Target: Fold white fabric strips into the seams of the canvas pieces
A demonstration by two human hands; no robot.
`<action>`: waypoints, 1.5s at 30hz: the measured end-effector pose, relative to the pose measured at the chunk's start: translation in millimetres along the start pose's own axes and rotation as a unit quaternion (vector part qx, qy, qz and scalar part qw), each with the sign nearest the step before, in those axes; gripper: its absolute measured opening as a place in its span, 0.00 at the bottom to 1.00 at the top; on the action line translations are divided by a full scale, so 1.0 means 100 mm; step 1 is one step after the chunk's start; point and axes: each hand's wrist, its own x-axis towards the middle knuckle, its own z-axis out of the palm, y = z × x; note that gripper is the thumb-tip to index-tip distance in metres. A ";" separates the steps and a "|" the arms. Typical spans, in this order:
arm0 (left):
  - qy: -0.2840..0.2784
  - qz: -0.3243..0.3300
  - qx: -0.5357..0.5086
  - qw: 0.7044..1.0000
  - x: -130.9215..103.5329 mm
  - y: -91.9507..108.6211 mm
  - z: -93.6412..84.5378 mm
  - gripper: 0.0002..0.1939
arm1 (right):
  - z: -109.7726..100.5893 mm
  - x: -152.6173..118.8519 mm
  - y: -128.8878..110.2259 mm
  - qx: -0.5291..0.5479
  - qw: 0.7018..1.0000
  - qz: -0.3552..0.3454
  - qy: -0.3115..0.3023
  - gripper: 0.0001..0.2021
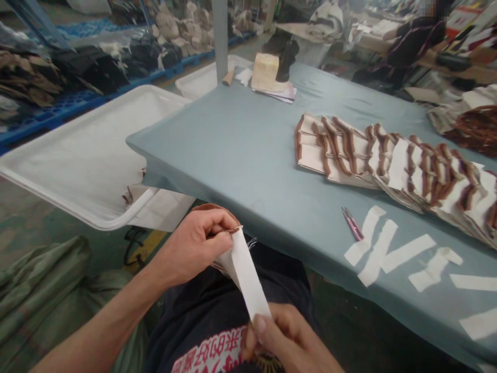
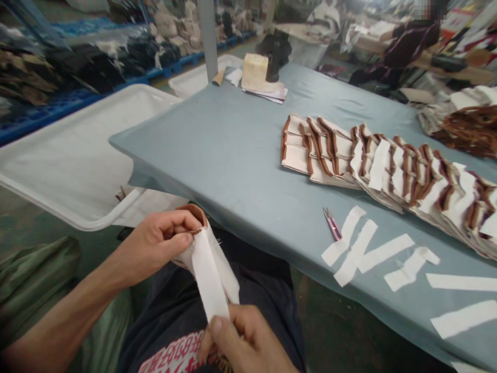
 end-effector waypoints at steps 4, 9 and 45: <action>-0.046 -0.047 -0.001 0.998 -0.04 -0.04 0.02 0.10 | 0.09 0.05 0.25 -0.082 0.990 0.012 0.117 0.30; -0.037 -0.047 -0.012 0.998 -0.05 -0.05 0.02 0.10 | -0.06 0.13 0.32 -0.080 0.994 0.028 0.073 0.33; -0.028 0.040 0.085 0.995 -0.15 0.28 0.03 0.11 | -0.50 0.75 -1.01 -0.321 0.867 -0.376 0.060 0.07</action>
